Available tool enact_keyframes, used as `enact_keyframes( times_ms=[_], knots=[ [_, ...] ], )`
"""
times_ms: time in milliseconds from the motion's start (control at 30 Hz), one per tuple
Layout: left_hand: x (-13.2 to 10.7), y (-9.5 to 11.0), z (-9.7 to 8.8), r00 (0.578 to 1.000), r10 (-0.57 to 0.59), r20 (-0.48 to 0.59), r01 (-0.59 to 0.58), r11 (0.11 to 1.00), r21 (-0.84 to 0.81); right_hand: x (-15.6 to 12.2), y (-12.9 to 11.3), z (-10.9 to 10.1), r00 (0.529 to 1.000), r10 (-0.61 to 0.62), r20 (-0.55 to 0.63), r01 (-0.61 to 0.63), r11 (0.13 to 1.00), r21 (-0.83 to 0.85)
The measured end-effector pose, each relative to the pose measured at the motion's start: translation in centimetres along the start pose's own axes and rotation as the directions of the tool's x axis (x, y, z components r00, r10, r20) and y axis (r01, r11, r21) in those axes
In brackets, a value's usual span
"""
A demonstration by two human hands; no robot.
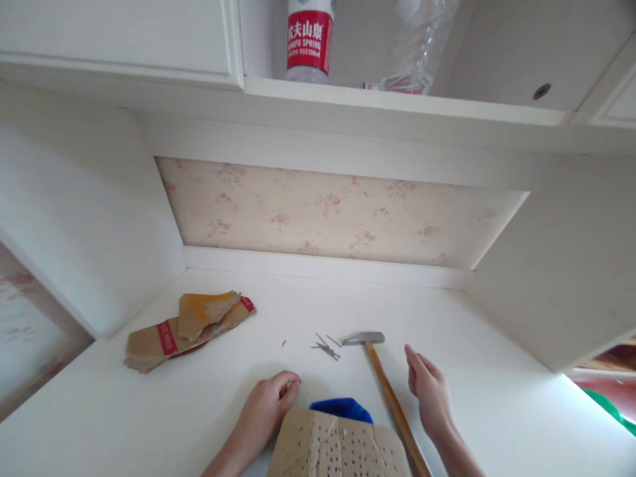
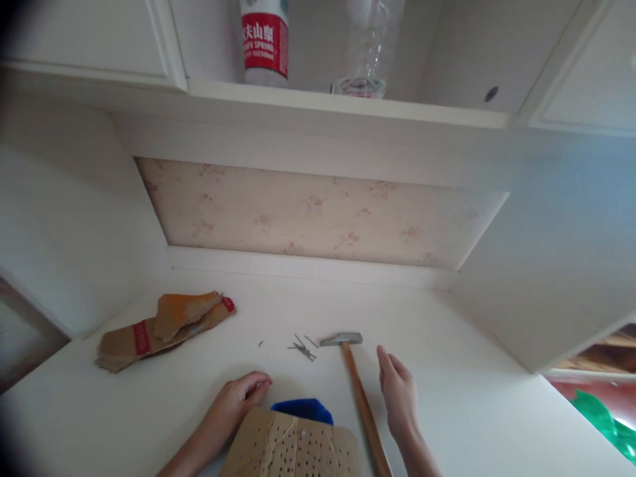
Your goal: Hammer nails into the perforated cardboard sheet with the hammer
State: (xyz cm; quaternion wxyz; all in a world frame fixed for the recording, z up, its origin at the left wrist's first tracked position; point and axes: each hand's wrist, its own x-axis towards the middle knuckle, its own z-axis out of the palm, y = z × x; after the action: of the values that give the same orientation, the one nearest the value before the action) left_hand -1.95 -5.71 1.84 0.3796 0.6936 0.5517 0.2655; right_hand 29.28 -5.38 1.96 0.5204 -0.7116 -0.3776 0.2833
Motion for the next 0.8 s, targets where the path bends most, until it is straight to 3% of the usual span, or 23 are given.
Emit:
enact_keyframes(
  times_ms=[133, 233, 500, 800],
  knots=[
    [0.4, -0.1, 0.2, 1.0, -0.014, -0.025, 0.015, 0.999, 0.03, 0.9, 1.6, -0.6, 0.997, 0.041, 0.062, -0.043, 0.999, 0.033],
    [0.5, -0.1, 0.2, 0.999, -0.032, -0.037, 0.033, 0.998, 0.046, 0.7, 2.0, -0.5, 0.993, 0.065, 0.099, -0.061, 0.997, -0.046],
    [0.3, 0.2, 0.0, 0.999, -0.04, -0.017, 0.04, 0.998, 0.047, -0.3, 1.3, 0.3, 0.985, 0.023, 0.172, 0.012, 0.98, -0.199],
    [0.4, -0.2, 0.1, 0.999, -0.04, 0.024, 0.038, 0.998, 0.058, -0.3, 1.1, 0.8, 0.98, 0.011, 0.2, 0.038, 0.971, -0.237]
  ],
)
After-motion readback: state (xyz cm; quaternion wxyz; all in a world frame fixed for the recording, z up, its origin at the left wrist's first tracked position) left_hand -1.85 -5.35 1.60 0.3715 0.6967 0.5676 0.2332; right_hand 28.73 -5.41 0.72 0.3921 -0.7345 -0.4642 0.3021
